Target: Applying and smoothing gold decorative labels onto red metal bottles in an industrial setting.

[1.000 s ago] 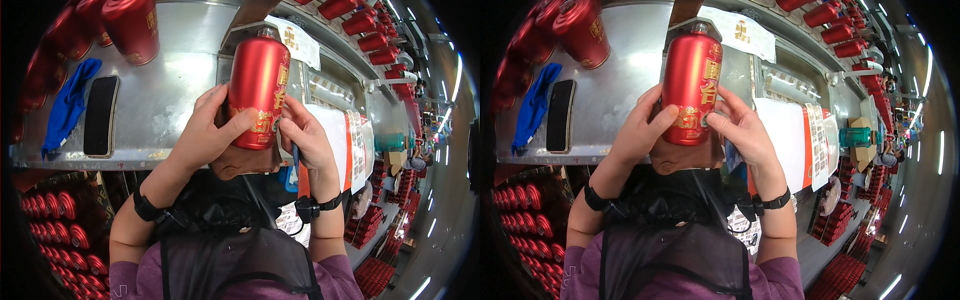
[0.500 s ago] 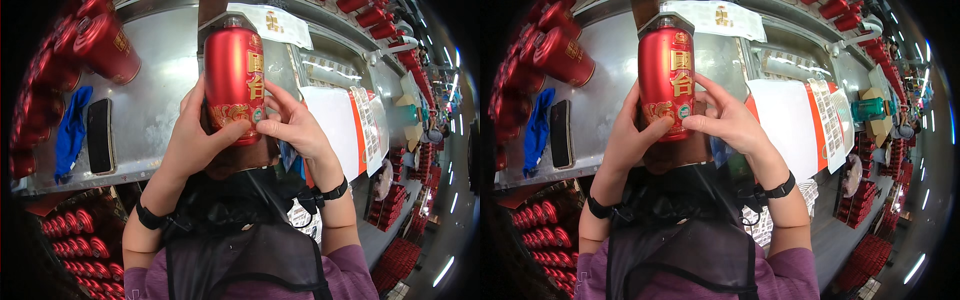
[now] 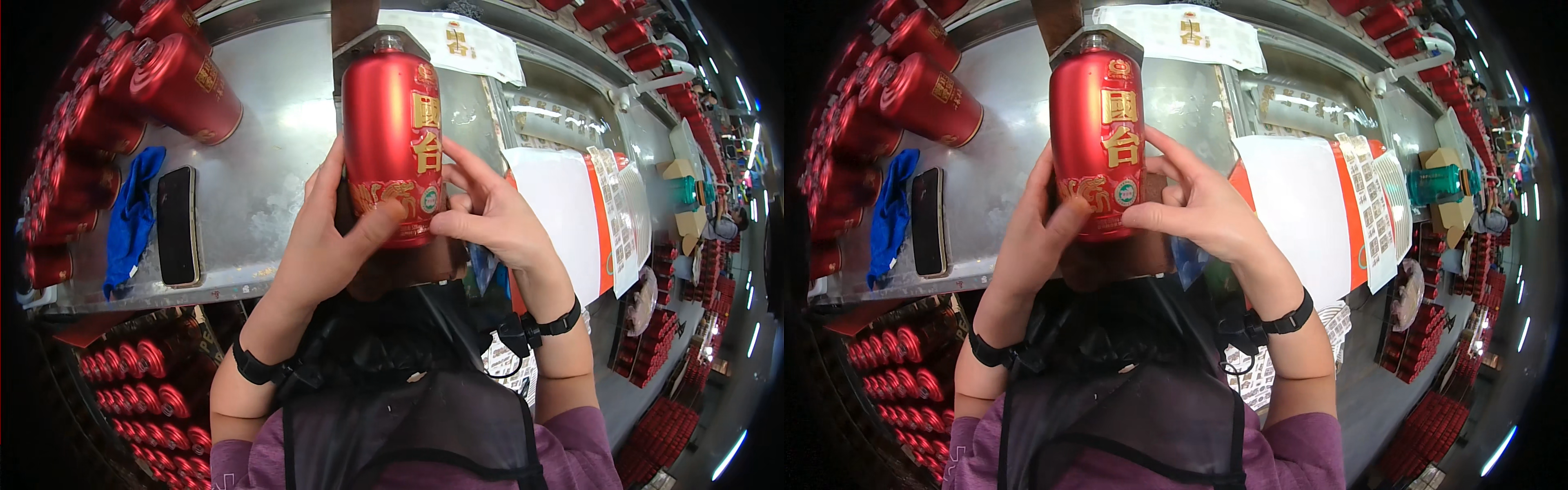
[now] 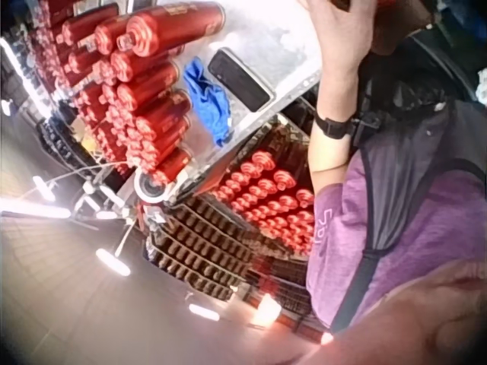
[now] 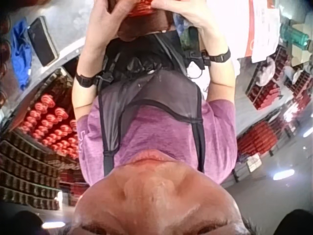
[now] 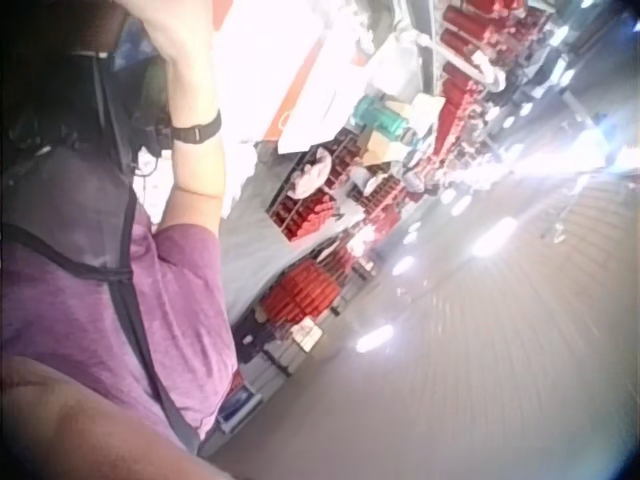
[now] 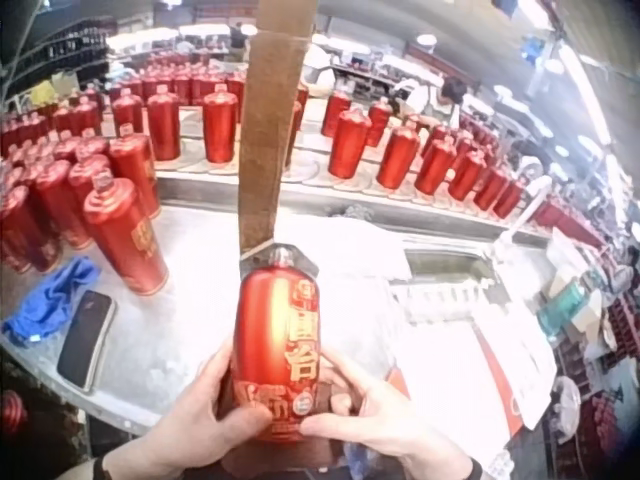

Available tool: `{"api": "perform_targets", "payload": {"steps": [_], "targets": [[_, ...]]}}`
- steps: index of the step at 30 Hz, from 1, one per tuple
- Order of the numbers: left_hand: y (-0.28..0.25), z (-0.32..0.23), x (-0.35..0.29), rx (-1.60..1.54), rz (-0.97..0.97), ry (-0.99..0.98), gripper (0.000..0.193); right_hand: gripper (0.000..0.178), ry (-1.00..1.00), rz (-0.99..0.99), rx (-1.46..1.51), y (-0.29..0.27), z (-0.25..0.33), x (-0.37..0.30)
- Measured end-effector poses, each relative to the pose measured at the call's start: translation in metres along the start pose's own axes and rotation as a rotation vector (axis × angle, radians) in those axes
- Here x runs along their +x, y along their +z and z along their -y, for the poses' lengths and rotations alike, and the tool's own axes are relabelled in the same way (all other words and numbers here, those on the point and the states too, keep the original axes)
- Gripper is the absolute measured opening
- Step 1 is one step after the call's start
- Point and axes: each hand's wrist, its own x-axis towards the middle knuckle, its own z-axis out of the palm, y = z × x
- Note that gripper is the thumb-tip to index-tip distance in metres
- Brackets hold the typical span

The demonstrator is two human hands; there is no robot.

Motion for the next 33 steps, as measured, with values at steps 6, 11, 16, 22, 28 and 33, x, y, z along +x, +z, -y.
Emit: {"api": "perform_targets", "payload": {"steps": [6,11,16,22,28,33], "targets": [[0.004,-0.002,0.003,-0.108,-0.021,-0.054,0.074,0.086,-0.044,-0.104,-0.017,0.009,0.002,0.009],[-0.001,0.002,0.002,-0.038,0.001,-0.035,0.081,0.089,-0.061,-0.114,-0.083,0.014,0.003,0.009],[-0.004,0.004,0.001,0.005,0.027,0.041,0.090,0.090,-0.043,-0.107,-0.083,0.015,0.005,0.008],[-0.003,0.016,0.000,-0.286,0.007,-0.045,0.080,0.087,-0.042,-0.103,0.042,0.019,0.010,0.007],[-0.007,0.020,0.000,-0.193,0.042,0.043,0.076,0.082,-0.006,-0.071,-0.006,0.022,0.017,0.008],[-0.013,0.020,-0.001,-0.058,0.042,0.102,0.079,0.082,0.009,-0.058,-0.007,0.019,0.017,0.008]]}}
